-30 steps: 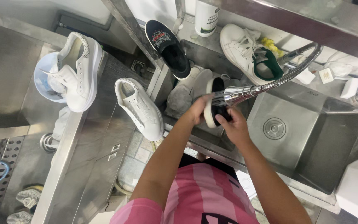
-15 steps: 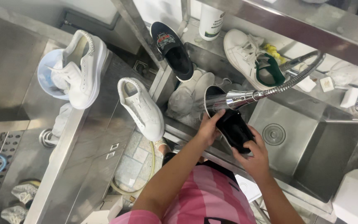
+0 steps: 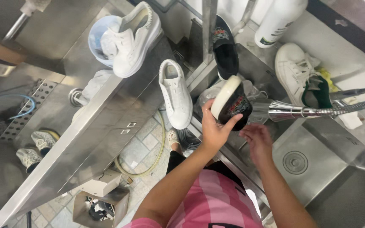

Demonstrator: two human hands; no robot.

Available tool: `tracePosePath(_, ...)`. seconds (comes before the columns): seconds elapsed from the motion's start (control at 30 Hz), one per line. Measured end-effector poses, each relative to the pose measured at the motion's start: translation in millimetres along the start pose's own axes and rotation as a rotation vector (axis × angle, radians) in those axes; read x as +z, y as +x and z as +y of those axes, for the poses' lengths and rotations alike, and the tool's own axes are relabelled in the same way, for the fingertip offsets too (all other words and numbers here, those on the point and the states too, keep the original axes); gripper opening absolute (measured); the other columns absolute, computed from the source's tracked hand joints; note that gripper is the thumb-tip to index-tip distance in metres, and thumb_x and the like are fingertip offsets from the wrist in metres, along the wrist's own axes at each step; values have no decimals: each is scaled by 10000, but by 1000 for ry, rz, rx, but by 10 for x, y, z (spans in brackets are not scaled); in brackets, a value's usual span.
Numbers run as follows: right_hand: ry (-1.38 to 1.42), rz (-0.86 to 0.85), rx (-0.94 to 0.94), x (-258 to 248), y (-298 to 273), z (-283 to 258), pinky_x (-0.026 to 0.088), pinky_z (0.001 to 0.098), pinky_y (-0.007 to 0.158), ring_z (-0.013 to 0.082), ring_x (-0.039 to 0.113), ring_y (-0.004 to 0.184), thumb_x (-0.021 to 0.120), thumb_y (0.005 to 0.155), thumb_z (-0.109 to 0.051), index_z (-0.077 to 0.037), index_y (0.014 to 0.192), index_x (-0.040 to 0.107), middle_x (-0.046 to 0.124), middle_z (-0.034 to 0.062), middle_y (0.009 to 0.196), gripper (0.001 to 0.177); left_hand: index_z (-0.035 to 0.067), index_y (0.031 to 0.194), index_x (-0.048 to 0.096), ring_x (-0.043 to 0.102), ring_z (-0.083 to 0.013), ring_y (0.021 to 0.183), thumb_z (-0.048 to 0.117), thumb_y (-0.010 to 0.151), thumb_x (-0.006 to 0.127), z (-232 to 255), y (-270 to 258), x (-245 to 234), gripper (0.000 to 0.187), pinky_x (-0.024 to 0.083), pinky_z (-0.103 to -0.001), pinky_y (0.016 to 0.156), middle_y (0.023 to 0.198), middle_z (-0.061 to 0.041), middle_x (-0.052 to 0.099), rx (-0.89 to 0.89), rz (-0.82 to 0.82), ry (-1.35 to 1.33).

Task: The person cleans multiple pairs of shoes at a stainless steel sink. They remove laces from a white sneaker, rinse the shoe and laces under a faucet, and then place the shoe on a counter. They proceed to rinse a black slip-on shoe and a patterned sneaker, handling each item individually.

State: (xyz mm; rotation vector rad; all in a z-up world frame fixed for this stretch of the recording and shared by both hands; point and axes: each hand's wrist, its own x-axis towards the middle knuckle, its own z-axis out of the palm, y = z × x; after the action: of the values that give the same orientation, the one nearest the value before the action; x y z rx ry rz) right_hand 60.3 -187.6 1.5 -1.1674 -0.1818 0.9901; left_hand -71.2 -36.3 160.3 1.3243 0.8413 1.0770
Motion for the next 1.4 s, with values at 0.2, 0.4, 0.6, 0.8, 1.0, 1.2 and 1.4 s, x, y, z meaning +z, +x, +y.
tracePosePath(0.2, 421, 246, 375, 133, 960, 66, 527, 398, 919, 226, 668, 954, 544, 1036, -238, -66, 1055, 646, 698, 76, 1008, 201, 24, 1359, 413, 646, -208, 1194, 105, 866, 882, 2, 254, -152, 685, 539, -331, 1034, 1347, -164, 612, 386, -7, 88)
tracePosePath(0.4, 294, 419, 330, 301, 1349, 229, 594, 356, 850, 167, 685, 899, 669, 974, -300, -126, 989, 604, 662, 14, 939, 187, 64, 1400, 351, 607, -177, 1191, 22, 836, 856, 517, 378, -699, 759, 508, -342, 1057, 1317, -97, 568, 88, 203, -452)
tracePosePath(0.6, 1, 462, 69, 408, 1413, 493, 399, 285, 578, 107, 499, 664, 745, 943, -173, -141, 1057, 652, 563, -15, 856, 151, 104, 1410, 394, 592, -224, 1189, 259, 874, 732, 619, 805, -2776, 652, 459, -390, 1045, 1311, -82, 592, -232, 534, -414)
tracePosePath(0.8, 48, 312, 13, 602, 1334, 361, 574, 374, 788, 74, 570, 755, 691, 870, -104, -207, 1195, 663, 600, -36, 911, 343, 60, 1504, 330, 621, -243, 1153, 210, 834, 847, 116, 1133, -4672, 860, 533, -378, 975, 1332, -150, 582, -253, 624, -41)
tracePosePath(1.0, -398, 149, 235, 788, 1380, 312, 459, 366, 1046, 141, 601, 1173, 678, 1074, -299, 88, 1027, 568, 641, 48, 1249, 405, 116, 1564, 85, 640, -255, 1091, 129, 679, 884, -28, 1110, -5060, 1192, 548, -375, 940, 1288, -169, 591, -376, 594, 92)
tracePosePath(1.2, -984, 349, -494, 1415, 1436, 135, 414, 463, 1111, 350, 486, 1301, 771, 955, -208, -45, 1336, 551, 441, 224, 1442, 469, 36, 1540, 365, 573, -277, 1153, 321, 834, 837, -128, 1166, -5297, 895, 488, -385, 986, 1353, -227, 478, -384, 590, 520)
tracePosePath(1.4, -1410, 150, -761, 1763, 1839, -38, 444, 510, 1164, 483, 468, 1403, 925, 878, -250, -22, 1339, 601, 360, 294, 1538, 608, 6, 1550, 408, 603, -258, 1221, 410, 972, 697, -381, 1017, -5386, 762, 455, -354, 1065, 1406, -233, 576, -340, 574, 422)
